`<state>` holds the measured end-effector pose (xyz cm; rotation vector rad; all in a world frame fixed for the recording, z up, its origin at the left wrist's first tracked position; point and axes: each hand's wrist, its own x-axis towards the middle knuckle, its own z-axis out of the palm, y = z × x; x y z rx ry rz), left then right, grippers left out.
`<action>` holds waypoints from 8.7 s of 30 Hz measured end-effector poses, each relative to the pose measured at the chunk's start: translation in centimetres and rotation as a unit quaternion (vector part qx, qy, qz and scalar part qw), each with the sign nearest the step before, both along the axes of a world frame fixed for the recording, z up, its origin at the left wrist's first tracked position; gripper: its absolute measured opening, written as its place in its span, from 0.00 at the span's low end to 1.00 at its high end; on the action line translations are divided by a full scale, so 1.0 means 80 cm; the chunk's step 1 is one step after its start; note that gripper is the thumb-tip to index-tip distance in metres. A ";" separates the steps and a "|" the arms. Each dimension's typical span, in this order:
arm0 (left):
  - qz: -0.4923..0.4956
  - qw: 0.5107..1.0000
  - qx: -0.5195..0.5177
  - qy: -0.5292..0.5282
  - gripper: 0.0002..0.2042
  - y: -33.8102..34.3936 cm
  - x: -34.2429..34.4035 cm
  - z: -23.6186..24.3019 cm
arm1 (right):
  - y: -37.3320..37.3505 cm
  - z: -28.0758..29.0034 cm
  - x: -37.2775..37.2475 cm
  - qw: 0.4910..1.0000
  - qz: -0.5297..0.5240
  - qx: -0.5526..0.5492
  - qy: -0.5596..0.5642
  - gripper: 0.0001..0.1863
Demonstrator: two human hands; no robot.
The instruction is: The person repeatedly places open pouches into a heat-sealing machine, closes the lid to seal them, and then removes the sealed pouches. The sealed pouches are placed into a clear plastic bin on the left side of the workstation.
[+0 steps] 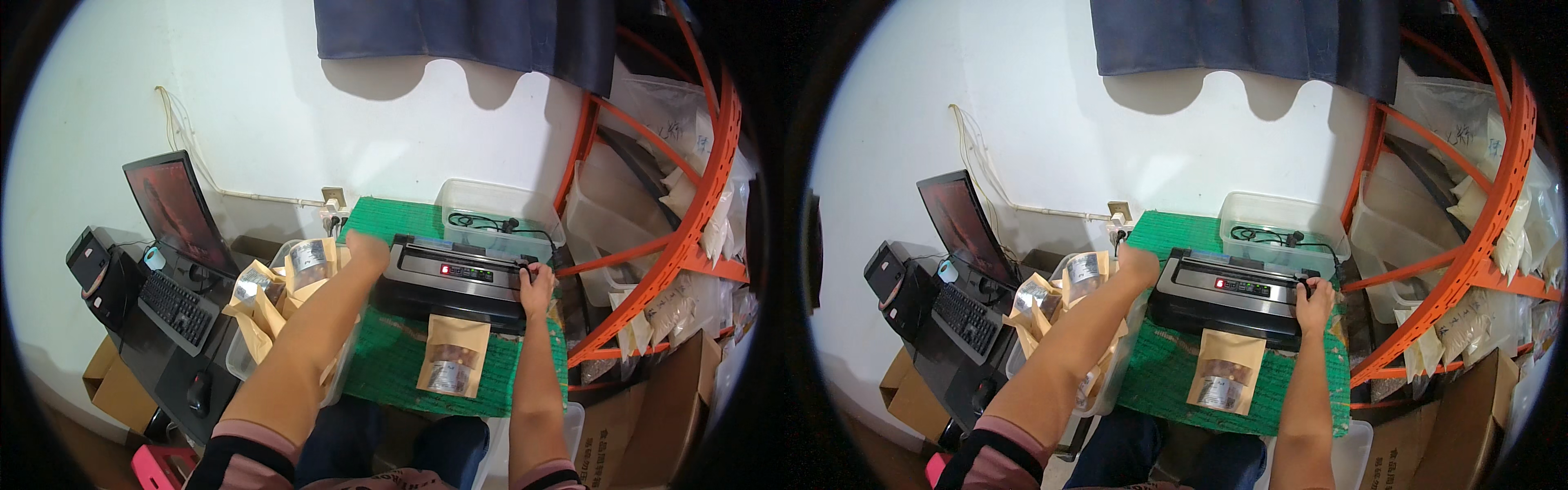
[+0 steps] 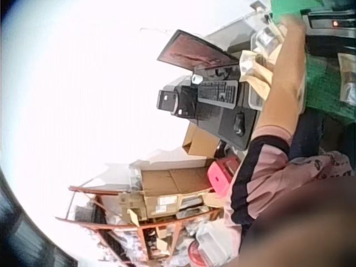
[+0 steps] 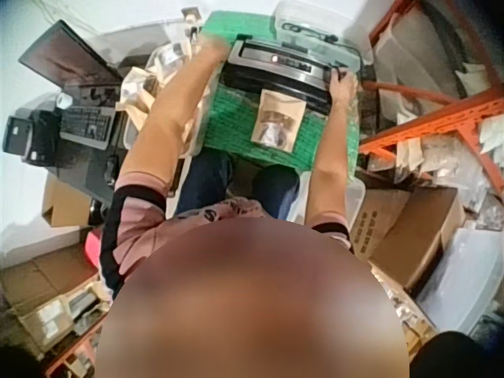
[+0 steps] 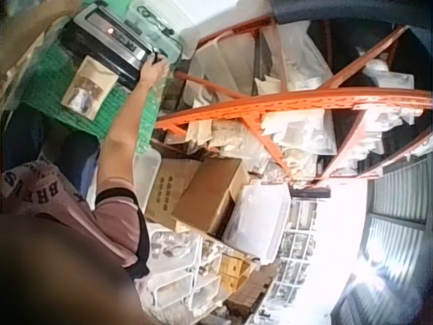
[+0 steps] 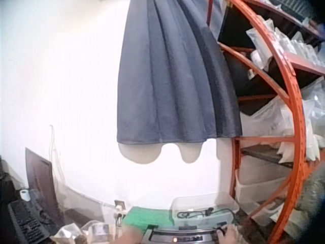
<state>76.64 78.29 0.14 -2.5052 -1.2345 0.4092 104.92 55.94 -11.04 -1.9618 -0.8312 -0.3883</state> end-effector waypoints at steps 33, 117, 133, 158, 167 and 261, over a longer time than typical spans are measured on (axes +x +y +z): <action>-0.233 0.580 0.116 -0.772 0.23 -0.243 -0.240 0.137 | 0.004 -0.009 0.011 1.000 0.002 -0.003 -0.002 0.12; 0.016 0.756 0.141 -0.638 0.07 -0.036 0.079 -0.127 | -0.008 -0.019 0.016 0.925 0.077 0.318 0.196 0.08; -0.036 0.746 0.123 -0.654 0.07 -0.043 0.074 -0.126 | -0.013 -0.024 0.017 0.896 0.170 0.354 0.205 0.05; -0.168 0.741 0.100 -0.642 0.07 -0.053 0.071 -0.123 | -0.015 -0.019 0.013 0.898 0.152 0.346 0.223 0.05; -0.190 0.730 0.090 -0.650 0.07 -0.052 0.071 -0.125 | -0.017 -0.016 0.010 0.902 0.143 0.340 0.226 0.06; -0.272 0.809 -0.033 -0.520 0.12 -0.062 0.067 -0.122 | -0.053 -0.017 0.011 0.862 0.175 0.405 0.251 0.04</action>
